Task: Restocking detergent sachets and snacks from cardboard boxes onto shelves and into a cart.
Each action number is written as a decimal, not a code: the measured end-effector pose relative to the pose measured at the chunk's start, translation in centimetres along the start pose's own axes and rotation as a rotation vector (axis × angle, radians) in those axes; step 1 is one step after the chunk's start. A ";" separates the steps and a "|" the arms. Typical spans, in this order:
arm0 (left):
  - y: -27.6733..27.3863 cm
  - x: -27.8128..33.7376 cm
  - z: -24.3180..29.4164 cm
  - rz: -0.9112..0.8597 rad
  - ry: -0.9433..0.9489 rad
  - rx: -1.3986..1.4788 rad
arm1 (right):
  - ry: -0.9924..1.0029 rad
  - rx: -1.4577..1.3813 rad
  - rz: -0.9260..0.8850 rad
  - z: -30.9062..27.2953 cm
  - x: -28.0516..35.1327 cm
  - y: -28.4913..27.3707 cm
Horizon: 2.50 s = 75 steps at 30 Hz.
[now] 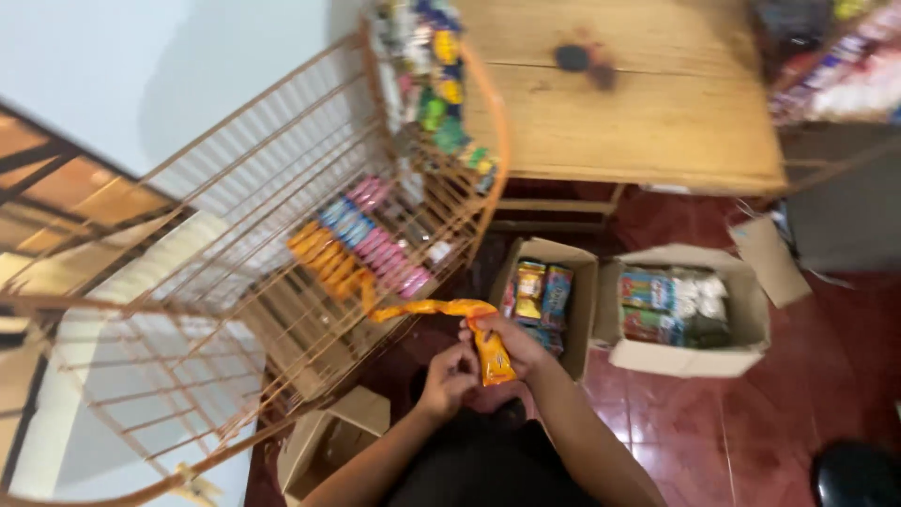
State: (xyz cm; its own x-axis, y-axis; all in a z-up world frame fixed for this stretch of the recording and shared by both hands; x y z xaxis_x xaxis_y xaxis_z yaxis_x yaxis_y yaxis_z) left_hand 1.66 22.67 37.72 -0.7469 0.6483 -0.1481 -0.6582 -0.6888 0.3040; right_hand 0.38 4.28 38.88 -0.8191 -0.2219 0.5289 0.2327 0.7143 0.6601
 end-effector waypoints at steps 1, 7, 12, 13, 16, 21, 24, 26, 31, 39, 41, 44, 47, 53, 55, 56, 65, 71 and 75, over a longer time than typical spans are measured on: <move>0.1 0.0 -1.6 0.018 -0.060 0.186 | -0.030 0.183 0.030 0.0 0.8 -1.4; -1.5 -0.4 -8.4 0.080 -0.404 0.960 | 0.005 0.440 0.008 -3.8 11.7 0.3; 5.7 -5.7 4.2 0.091 -0.871 1.155 | 0.109 0.488 -0.041 -4.6 18.3 -0.3; 6.6 -5.5 3.9 0.047 -0.886 1.259 | 0.095 0.607 -0.149 -4.8 19.4 0.0; 8.5 -5.4 3.0 -0.046 -0.826 1.354 | 0.062 0.732 -0.310 -6.0 21.9 0.9; 9.6 -6.2 1.3 -0.033 -0.784 1.192 | -0.007 0.719 -0.231 -5.8 24.7 -3.7; 10.8 -7.3 2.7 -0.022 -0.785 1.186 | 0.146 0.945 0.198 -6.5 26.7 -6.9; 12.4 -7.8 4.3 -0.086 -0.725 1.167 | -0.039 0.974 0.230 -6.2 27.6 -9.8; 16.8 -8.0 6.2 -0.261 -0.678 1.102 | -0.190 1.205 0.627 -6.4 26.7 -12.2; 20.7 -9.0 3.2 -0.281 -0.671 0.942 | -0.088 1.293 1.101 -2.6 23.9 -14.1; 21.2 -9.5 3.0 -0.199 -0.648 0.949 | 0.097 0.784 0.678 1.0 22.1 -17.6; 21.2 -9.9 1.2 -0.137 -0.661 1.007 | -0.148 0.298 0.245 4.9 19.9 -17.9; 21.8 -9.6 1.0 -0.123 -0.686 1.070 | -0.220 -0.018 0.142 -1.1 21.7 -6.7; 23.4 -10.0 2.5 -0.078 -0.839 1.061 | -0.894 -0.312 0.267 -0.5 19.0 -10.9; 21.9 -8.7 0.1 -0.121 -0.968 0.959 | -0.847 -0.292 0.394 -3.6 21.3 -7.6; 21.0 -8.5 -1.2 -0.157 -1.075 0.855 | -0.792 -0.263 0.507 -5.5 22.1 -6.2; 13.5 -16.4 -10.2 -0.416 -0.958 0.122 | -0.851 0.026 0.761 -4.0 20.7 -9.4; 18.8 -19.8 -4.1 -0.561 -1.213 0.264 | -0.747 0.384 0.810 -5.1 23.3 -6.3; 22.1 -20.6 -3.4 -0.609 -1.289 0.417 | -0.861 0.426 0.727 -4.8 23.4 -7.6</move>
State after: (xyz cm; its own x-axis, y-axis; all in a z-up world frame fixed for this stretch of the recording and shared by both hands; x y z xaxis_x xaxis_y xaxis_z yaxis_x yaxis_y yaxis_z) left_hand 2.18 -6.95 44.30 0.3700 0.7836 0.4990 -0.5904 -0.2164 0.7776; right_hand -18.05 -9.53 48.76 -0.6872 0.7233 0.0673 0.7263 0.6862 0.0409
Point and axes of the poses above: each hand's wrist, its own x-axis away from the middle knuckle, its own y-axis out of the palm, z = x × y, the point moved 1 cm from there along -x, towards the middle knuckle, and after that the axes turned 12 degrees about x, right-handed, at the moved point
